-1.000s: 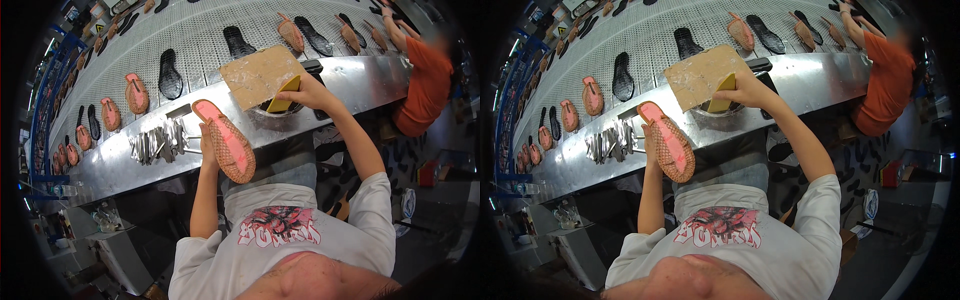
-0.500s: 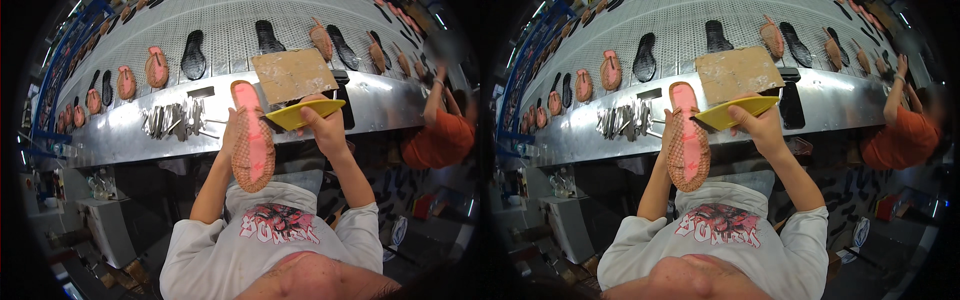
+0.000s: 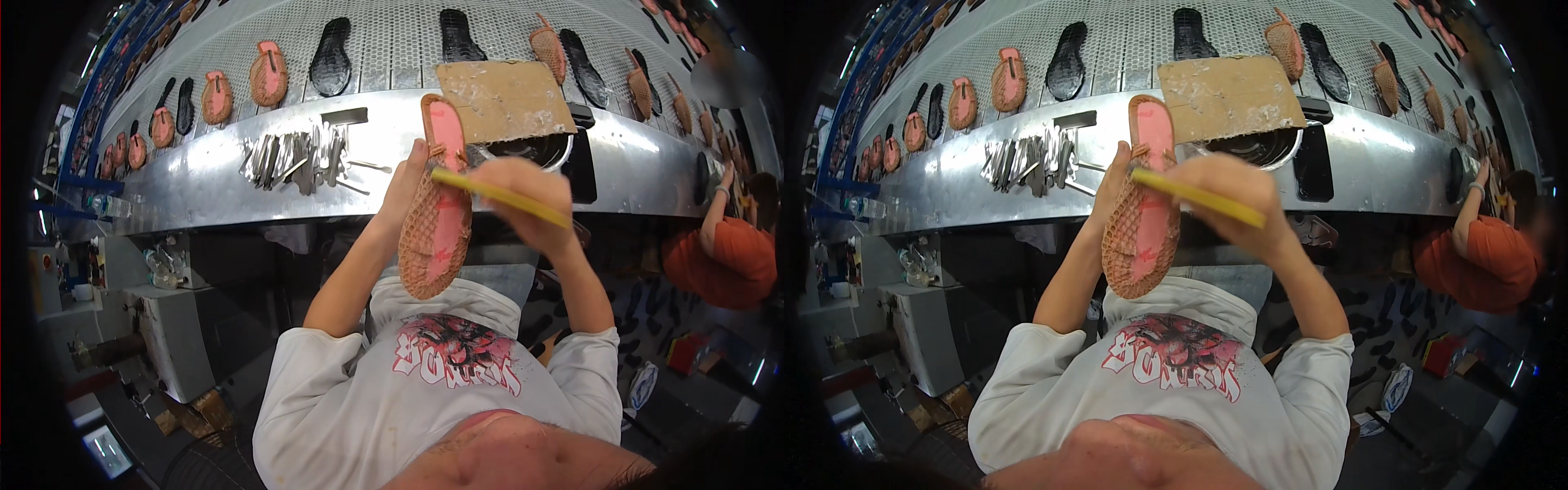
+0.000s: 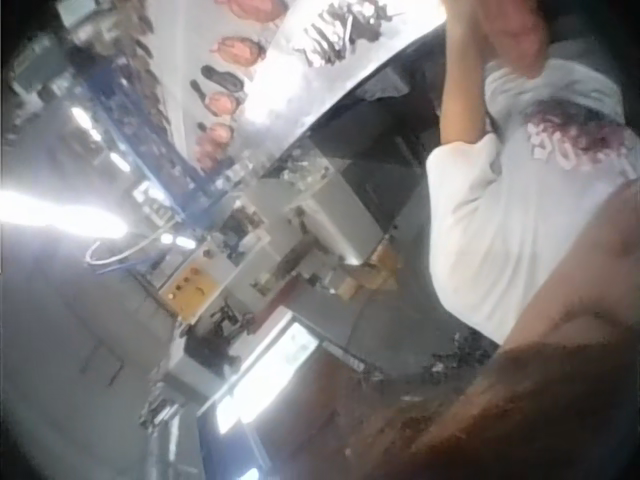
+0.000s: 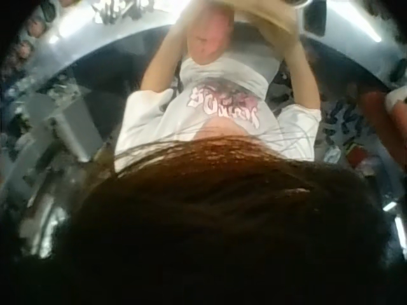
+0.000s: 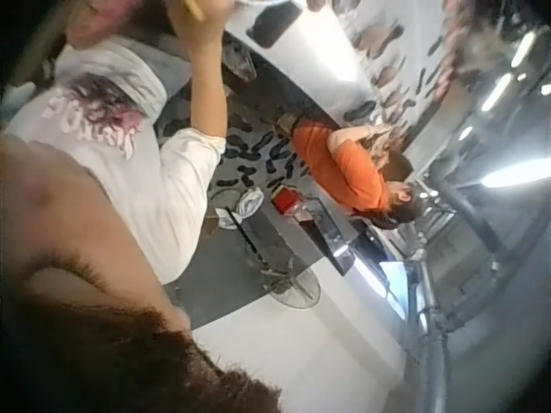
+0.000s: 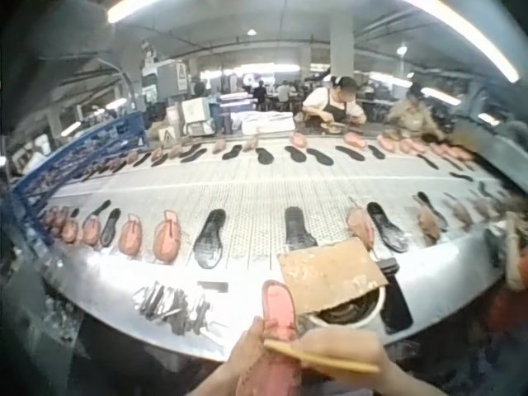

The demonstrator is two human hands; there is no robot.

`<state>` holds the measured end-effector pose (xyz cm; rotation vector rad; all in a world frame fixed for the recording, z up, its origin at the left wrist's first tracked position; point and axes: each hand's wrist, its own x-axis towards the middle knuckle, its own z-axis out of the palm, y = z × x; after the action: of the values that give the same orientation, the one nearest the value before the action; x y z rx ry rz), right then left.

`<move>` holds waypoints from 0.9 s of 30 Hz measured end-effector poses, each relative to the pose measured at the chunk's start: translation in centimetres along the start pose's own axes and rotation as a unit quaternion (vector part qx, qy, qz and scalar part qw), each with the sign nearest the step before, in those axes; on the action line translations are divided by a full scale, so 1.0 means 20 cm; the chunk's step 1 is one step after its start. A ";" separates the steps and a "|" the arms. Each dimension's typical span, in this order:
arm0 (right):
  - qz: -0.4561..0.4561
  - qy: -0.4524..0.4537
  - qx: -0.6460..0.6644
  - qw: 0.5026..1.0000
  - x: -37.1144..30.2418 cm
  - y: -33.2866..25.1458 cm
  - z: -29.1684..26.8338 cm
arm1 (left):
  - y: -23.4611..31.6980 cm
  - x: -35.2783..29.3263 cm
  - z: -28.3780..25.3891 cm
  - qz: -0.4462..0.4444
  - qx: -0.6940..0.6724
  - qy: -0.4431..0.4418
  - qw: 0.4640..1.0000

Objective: Applying adhesive to shoe soles and uppers using a brush on a manufacturing line.

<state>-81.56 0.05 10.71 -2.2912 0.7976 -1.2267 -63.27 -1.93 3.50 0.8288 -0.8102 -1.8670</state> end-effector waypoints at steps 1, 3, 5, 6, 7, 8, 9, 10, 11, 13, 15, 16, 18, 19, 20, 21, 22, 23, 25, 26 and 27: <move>-0.023 -0.051 0.050 0.997 -0.02 -0.03 0.03 | 0.00 0.02 -0.01 0.010 0.020 0.012 1.000; -0.039 -0.165 0.159 0.973 -0.07 -0.13 0.08 | 0.03 0.02 0.00 0.011 0.045 0.015 0.999; -0.032 -0.140 0.152 0.978 -0.07 -0.14 0.08 | 0.05 0.00 0.04 0.024 0.058 0.040 0.997; -0.022 -0.102 0.172 0.980 -0.07 -0.09 0.07 | 0.06 -0.01 0.04 0.040 0.076 0.057 0.995; -0.014 -0.073 0.165 0.984 -0.06 -0.04 0.04 | 0.06 -0.01 0.03 0.038 0.074 0.062 0.995; 0.017 0.008 0.077 0.997 -0.05 -0.05 0.04 | 0.07 0.00 0.01 0.032 0.048 0.056 0.997; -0.007 0.011 0.033 0.999 -0.06 -0.06 0.08 | 0.07 0.01 0.01 0.027 0.023 0.049 0.998; -0.032 0.015 -0.011 0.999 -0.08 -0.06 0.11 | 0.08 0.01 0.00 0.027 0.021 0.052 0.998; -0.026 -0.039 0.059 0.997 -0.11 -0.10 0.11 | 0.09 0.01 0.00 0.018 0.030 0.065 0.997; -0.035 -0.121 0.151 0.980 -0.11 -0.14 0.11 | 0.09 0.03 -0.03 0.017 0.027 0.067 0.997; -0.039 -0.075 0.125 0.989 -0.10 -0.13 0.10 | 0.10 0.02 0.00 0.016 0.047 0.074 0.996; -0.031 -0.009 0.109 0.994 -0.07 -0.09 0.09 | 0.10 0.01 0.01 0.018 0.067 0.080 0.994; -0.003 0.012 0.014 1.000 -0.04 -0.04 0.10 | 0.08 0.04 -0.01 0.035 0.056 0.074 0.995; 0.006 -0.021 0.063 0.998 -0.08 -0.07 0.12 | 0.08 0.04 -0.02 0.029 0.019 0.075 0.997; 0.012 -0.055 0.111 0.992 -0.11 -0.11 0.13 | 0.09 0.06 -0.03 0.026 -0.018 0.077 0.997; 0.021 -0.106 0.187 0.976 -0.12 -0.15 0.13 | 0.07 0.07 -0.05 0.044 -0.010 0.088 0.995; 0.019 -0.100 0.189 0.977 -0.13 -0.19 0.13 | 0.07 0.08 -0.07 0.044 -0.009 0.090 0.995; 0.025 -0.092 0.194 0.976 -0.13 -0.19 0.13 | 0.06 0.08 -0.08 0.033 -0.027 0.102 0.994; 0.063 -0.089 0.187 0.976 -0.12 -0.16 0.12 | 0.04 0.08 -0.08 0.021 -0.045 0.113 0.992; 0.095 -0.093 0.175 0.976 -0.12 -0.12 0.13 | 0.03 0.08 -0.08 0.007 -0.075 0.096 0.993; 0.104 -0.091 0.206 0.969 -0.12 -0.08 0.12 | 0.02 0.07 -0.07 -0.007 -0.104 0.078 0.991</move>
<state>-80.03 3.00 8.94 -1.8974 0.6287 -0.9651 -62.49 -3.60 2.70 0.8356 -0.5042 -1.8364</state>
